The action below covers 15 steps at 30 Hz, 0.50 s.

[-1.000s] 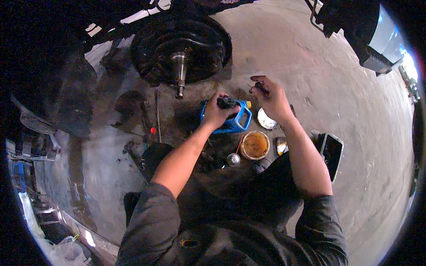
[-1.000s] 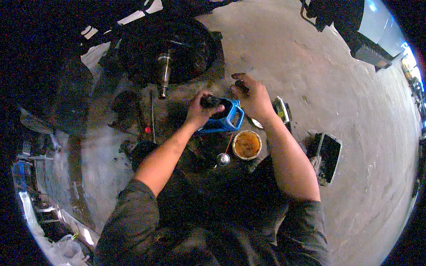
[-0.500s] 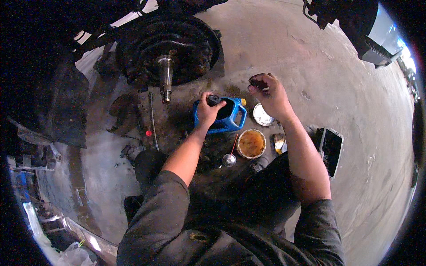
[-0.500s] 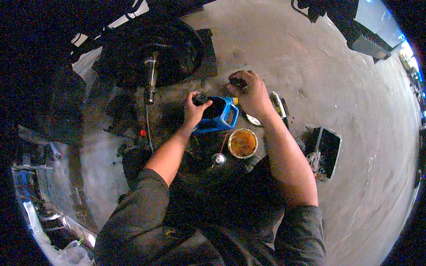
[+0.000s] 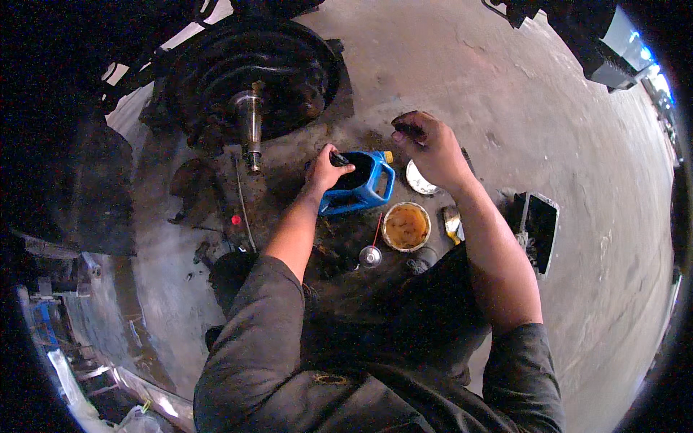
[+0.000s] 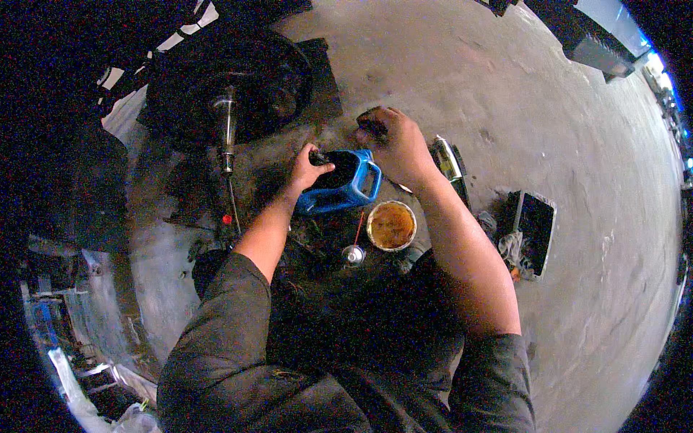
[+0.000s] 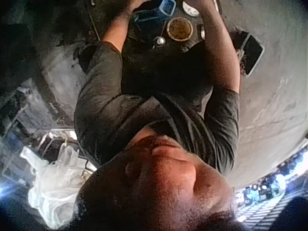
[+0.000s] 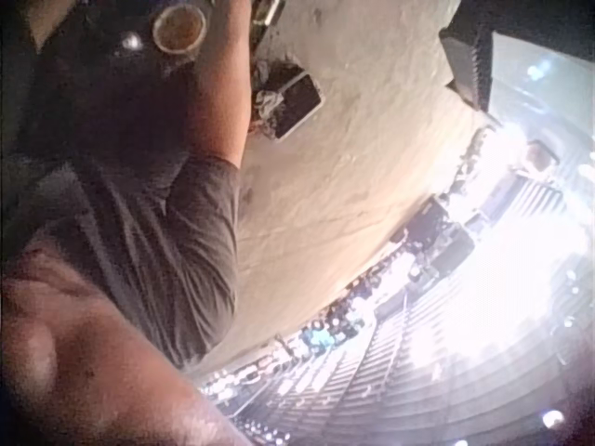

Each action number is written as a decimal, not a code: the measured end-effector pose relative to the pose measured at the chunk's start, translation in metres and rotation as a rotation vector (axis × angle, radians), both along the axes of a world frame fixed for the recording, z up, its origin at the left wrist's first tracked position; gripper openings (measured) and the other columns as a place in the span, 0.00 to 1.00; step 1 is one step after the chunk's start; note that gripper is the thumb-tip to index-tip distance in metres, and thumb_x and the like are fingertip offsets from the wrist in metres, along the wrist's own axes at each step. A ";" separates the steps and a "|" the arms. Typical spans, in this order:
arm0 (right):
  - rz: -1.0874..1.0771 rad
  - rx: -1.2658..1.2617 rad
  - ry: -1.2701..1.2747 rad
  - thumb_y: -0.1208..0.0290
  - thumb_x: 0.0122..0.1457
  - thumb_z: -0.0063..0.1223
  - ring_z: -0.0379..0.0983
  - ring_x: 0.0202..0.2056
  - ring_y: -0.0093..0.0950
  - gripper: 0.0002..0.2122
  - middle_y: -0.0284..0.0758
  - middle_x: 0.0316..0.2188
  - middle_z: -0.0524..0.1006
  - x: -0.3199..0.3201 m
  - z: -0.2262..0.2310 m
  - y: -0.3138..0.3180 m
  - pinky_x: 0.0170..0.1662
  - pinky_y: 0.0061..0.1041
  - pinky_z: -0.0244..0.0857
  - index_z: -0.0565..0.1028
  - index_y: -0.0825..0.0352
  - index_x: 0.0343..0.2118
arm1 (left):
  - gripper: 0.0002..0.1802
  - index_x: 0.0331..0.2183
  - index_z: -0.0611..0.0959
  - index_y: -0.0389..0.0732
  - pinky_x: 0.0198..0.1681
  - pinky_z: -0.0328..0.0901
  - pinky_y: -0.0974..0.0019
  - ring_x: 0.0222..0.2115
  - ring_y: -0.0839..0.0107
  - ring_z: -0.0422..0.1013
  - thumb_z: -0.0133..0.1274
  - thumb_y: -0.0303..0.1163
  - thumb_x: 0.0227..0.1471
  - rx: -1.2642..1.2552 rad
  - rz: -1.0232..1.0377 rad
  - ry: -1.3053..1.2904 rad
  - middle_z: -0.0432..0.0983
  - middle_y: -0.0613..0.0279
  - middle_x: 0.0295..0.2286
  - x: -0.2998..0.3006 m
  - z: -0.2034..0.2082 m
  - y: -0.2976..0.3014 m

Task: The person walks to a white truck, sits on the floor, and works on the wheel hub. They pour oil into a container, clean their hands with a rag, and then handle small mechanical parts, applying grease and spray lubricant to them.

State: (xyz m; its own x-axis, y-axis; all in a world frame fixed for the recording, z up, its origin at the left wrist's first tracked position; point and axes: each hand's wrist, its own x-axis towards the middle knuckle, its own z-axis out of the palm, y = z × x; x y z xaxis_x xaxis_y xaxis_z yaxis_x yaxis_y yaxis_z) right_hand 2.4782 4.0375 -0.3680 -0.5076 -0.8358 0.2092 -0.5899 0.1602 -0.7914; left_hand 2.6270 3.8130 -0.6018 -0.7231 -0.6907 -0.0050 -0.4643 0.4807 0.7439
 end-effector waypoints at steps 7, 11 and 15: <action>0.038 -0.055 0.011 0.72 0.57 0.57 0.77 0.39 0.33 0.11 0.43 0.37 0.79 -0.002 -0.003 -0.008 0.44 0.30 0.69 0.76 0.71 0.41 | 0.15 0.42 0.80 0.45 0.45 0.68 0.51 0.44 0.53 0.74 0.55 0.36 0.52 -0.402 -0.133 -0.495 0.79 0.53 0.40 -0.021 -0.025 -0.019; 0.006 -0.025 0.045 0.72 0.56 0.57 0.77 0.39 0.35 0.11 0.43 0.37 0.79 -0.005 0.000 -0.004 0.44 0.30 0.69 0.76 0.71 0.41 | 0.10 0.38 0.81 0.48 0.34 0.71 0.55 0.36 0.58 0.77 0.48 0.30 0.54 -0.857 -0.378 -0.740 0.81 0.57 0.31 -0.043 -0.006 -0.012; 0.018 -0.039 0.038 0.72 0.56 0.57 0.78 0.39 0.35 0.11 0.43 0.37 0.79 -0.002 0.002 -0.009 0.44 0.31 0.69 0.76 0.71 0.41 | 0.11 0.39 0.82 0.52 0.34 0.70 0.56 0.34 0.61 0.77 0.48 0.33 0.55 -1.063 -0.309 -0.809 0.82 0.61 0.30 -0.033 -0.017 -0.024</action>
State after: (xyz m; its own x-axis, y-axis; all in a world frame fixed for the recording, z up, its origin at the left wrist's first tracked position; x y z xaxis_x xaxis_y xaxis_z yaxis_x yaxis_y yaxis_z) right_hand 2.4765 4.0285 -0.3662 -0.4837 -0.8357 0.2602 -0.6221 0.1192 -0.7738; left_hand 2.5943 3.7888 -0.6192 -0.8957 -0.4392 -0.0696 -0.3591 0.8066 -0.4694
